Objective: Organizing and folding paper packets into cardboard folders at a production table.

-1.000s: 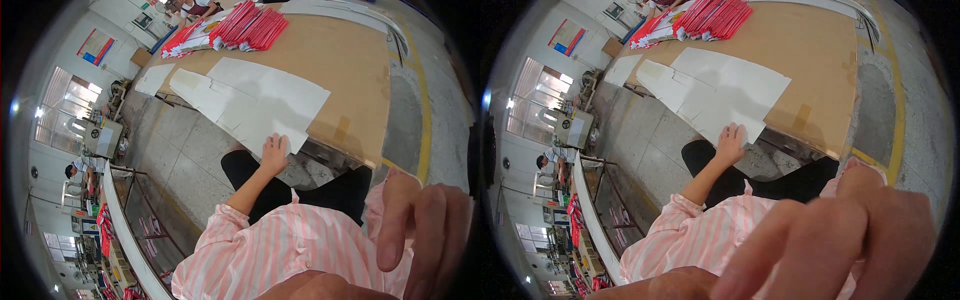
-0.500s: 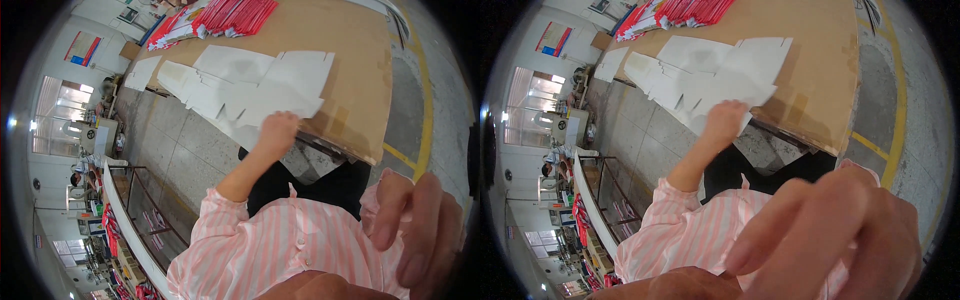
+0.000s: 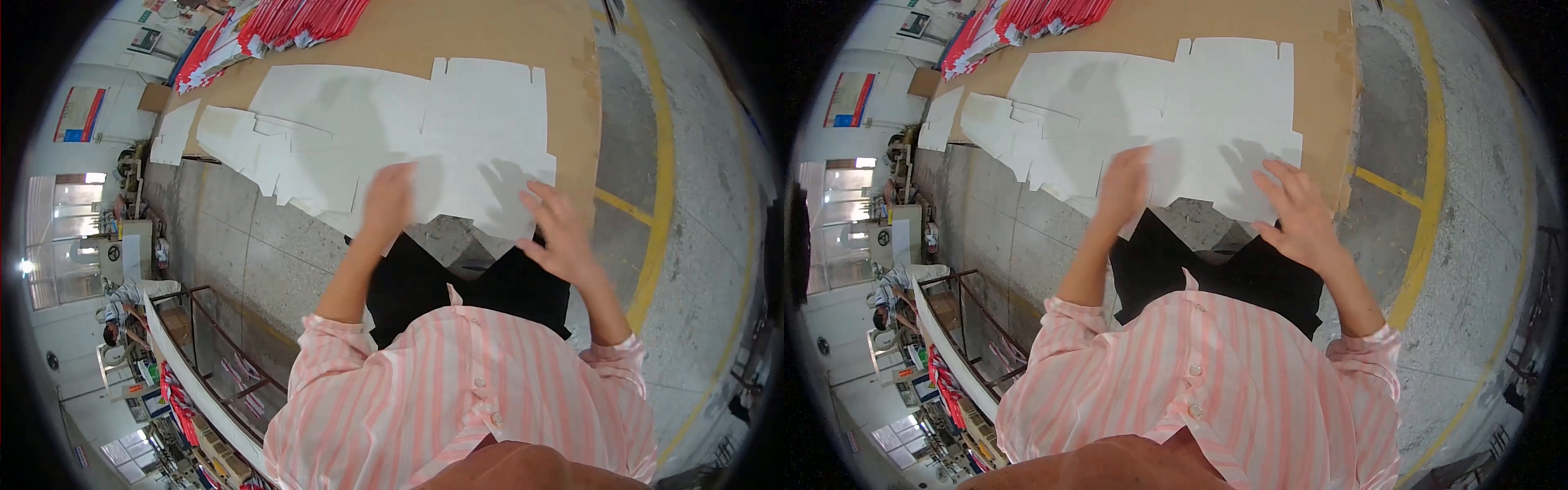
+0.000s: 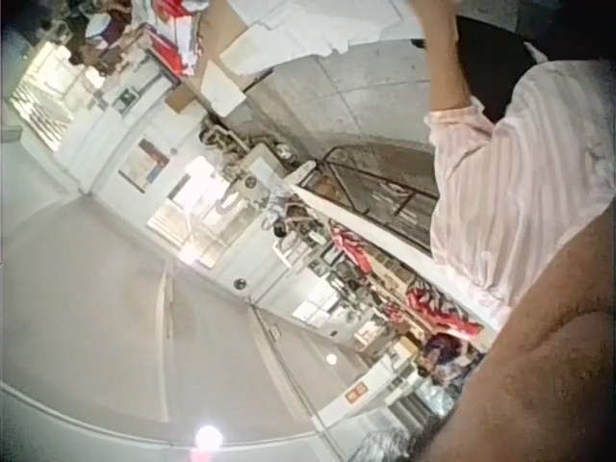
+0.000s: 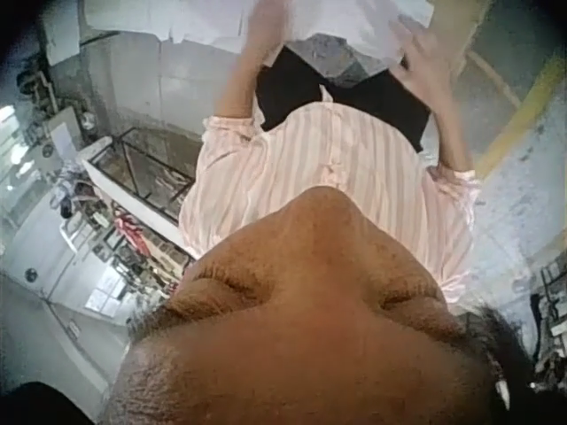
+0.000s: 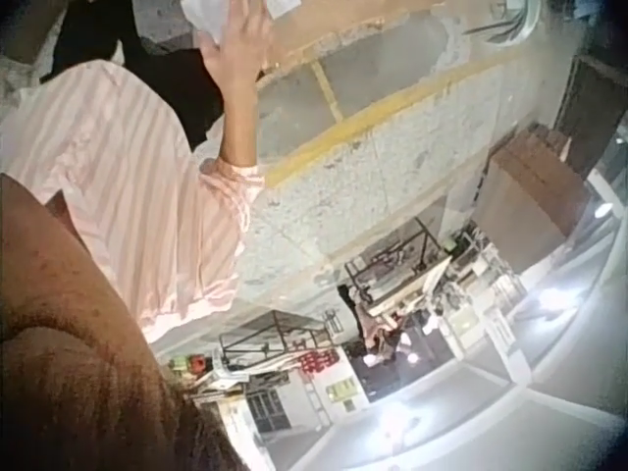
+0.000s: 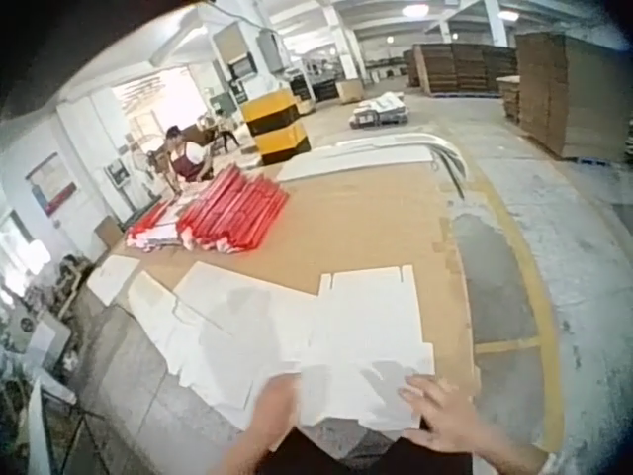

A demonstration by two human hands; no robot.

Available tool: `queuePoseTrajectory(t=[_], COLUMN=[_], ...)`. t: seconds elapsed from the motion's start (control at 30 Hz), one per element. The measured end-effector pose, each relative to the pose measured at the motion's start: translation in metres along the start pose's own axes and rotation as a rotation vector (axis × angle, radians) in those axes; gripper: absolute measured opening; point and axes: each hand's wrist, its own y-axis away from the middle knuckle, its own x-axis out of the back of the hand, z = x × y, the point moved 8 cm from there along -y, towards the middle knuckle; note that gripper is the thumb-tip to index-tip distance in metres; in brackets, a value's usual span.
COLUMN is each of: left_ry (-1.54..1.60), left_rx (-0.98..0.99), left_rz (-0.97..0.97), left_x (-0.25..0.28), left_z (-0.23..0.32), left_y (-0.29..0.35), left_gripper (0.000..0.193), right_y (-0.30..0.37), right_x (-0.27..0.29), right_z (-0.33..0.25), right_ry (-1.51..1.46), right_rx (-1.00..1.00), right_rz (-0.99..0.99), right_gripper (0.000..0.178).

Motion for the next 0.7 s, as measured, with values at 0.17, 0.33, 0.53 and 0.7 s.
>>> queuePoseTrajectory(t=[0.17,0.33,0.53,0.7], left_ry=[-0.379,-0.41,-0.19,-0.132], left_rx=[0.028,-0.055,-0.231,0.109], left_rz=[-0.164,-0.112,-0.264,-0.419], left_x=[0.01,0.012,-0.014,-0.056], left_z=[-0.068,-0.043,-0.02,-0.034], left_y=[0.034,0.024,-0.014,-0.056], left_gripper=[0.05,0.045,0.021,0.013], right_y=[0.013,0.014,0.054,0.056], right_x=[-0.063,-0.022,0.012,0.031], right_z=[0.043,0.041,0.056,0.078], right_ry=[0.523,0.446,0.552,0.442], right_rx=[0.026,0.017,0.044,0.023], right_rz=[-0.095,0.029,-0.094,-0.044], right_gripper=[0.066,0.067,0.067,0.059])
